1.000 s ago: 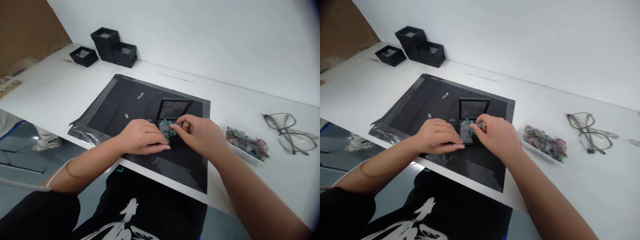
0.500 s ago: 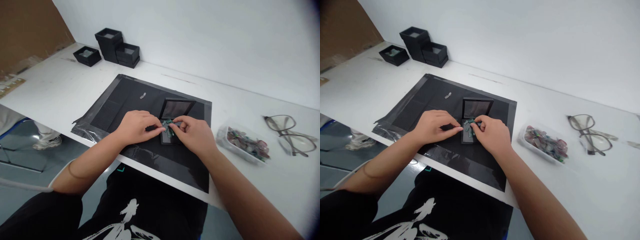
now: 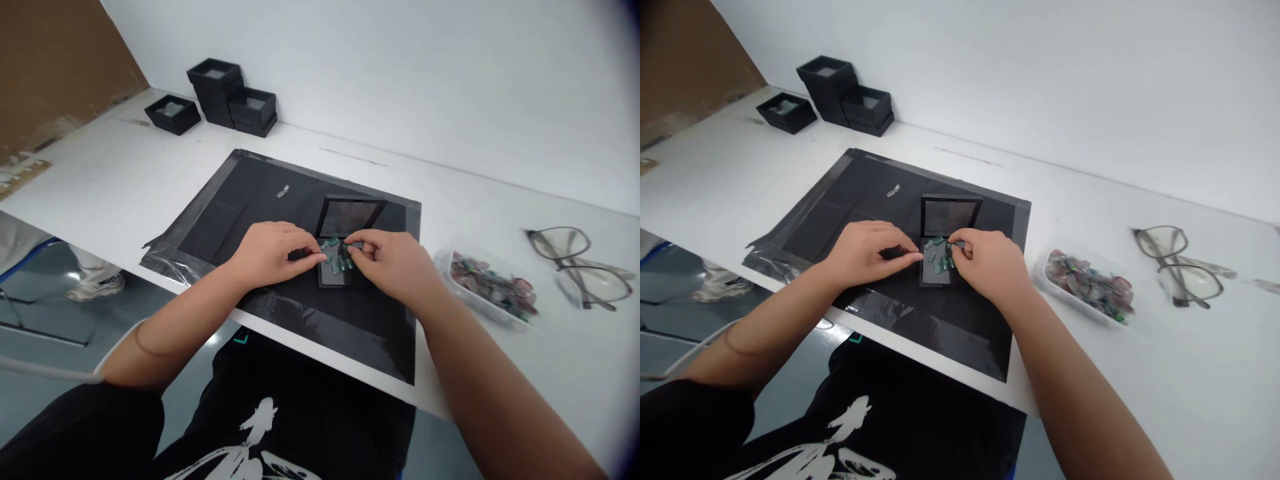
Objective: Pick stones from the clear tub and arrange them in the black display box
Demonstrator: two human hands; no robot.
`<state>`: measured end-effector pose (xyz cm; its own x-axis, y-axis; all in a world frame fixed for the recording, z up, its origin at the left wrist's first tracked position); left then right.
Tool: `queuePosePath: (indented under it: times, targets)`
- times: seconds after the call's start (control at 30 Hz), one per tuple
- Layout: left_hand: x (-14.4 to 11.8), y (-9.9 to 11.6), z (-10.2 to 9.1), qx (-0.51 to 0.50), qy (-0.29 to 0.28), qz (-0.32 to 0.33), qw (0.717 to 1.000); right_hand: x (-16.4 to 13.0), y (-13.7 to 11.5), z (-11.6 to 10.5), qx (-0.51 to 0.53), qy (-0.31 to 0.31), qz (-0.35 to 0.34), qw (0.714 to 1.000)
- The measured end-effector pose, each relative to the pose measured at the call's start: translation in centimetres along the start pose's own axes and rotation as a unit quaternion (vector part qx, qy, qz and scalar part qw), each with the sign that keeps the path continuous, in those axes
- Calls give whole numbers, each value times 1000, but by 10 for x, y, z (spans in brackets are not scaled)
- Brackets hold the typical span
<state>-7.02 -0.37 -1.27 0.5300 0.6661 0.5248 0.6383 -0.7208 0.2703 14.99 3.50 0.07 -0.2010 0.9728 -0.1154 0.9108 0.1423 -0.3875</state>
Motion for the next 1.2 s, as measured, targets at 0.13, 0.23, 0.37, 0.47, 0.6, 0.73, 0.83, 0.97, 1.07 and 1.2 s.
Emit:
queuePosePath:
  times: [0.13,0.23,0.37,0.47,0.6,0.73,0.83,0.97,1.07,1.2]
  targets:
    - [-1,-1,0,15,18,-14,1000,1,3,2,22,-8,-17,1000]
    - [0,-1,-1,28,47,-37,998,1,6,2,52,-13,-36,998]
    - [1,1,-2,27,63,-68,995,0,10,-1,96,44,-44,993]
    - [1,1,-2,23,66,-72,995,0,11,-1,87,57,-42,994]
    - [0,1,-3,21,63,-67,996,1,13,1,28,20,-58,998]
    - [0,2,-3,17,56,-61,996,4,16,3,29,8,-92,995]
    - [1,2,-3,16,57,-59,997,6,18,4,48,7,-106,993]
    - [1,2,-2,16,59,-53,997,8,12,2,90,25,-105,990]
    - [1,2,-2,11,54,-60,997,9,4,2,79,26,-93,992]
    - [1,2,-3,2,46,-62,997,12,-3,5,-8,29,-115,993]
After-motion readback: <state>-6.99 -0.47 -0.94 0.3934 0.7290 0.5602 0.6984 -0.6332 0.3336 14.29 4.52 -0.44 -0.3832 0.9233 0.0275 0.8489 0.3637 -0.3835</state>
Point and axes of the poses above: each hand's wrist, its own x-axis towards the middle knuckle, its own z-axis out of the palm, y = z × x, the point moved 1 cm from there along x, towards the middle knuckle, and after that the axes turned 10 degrees about z, right-handed, at the moved point
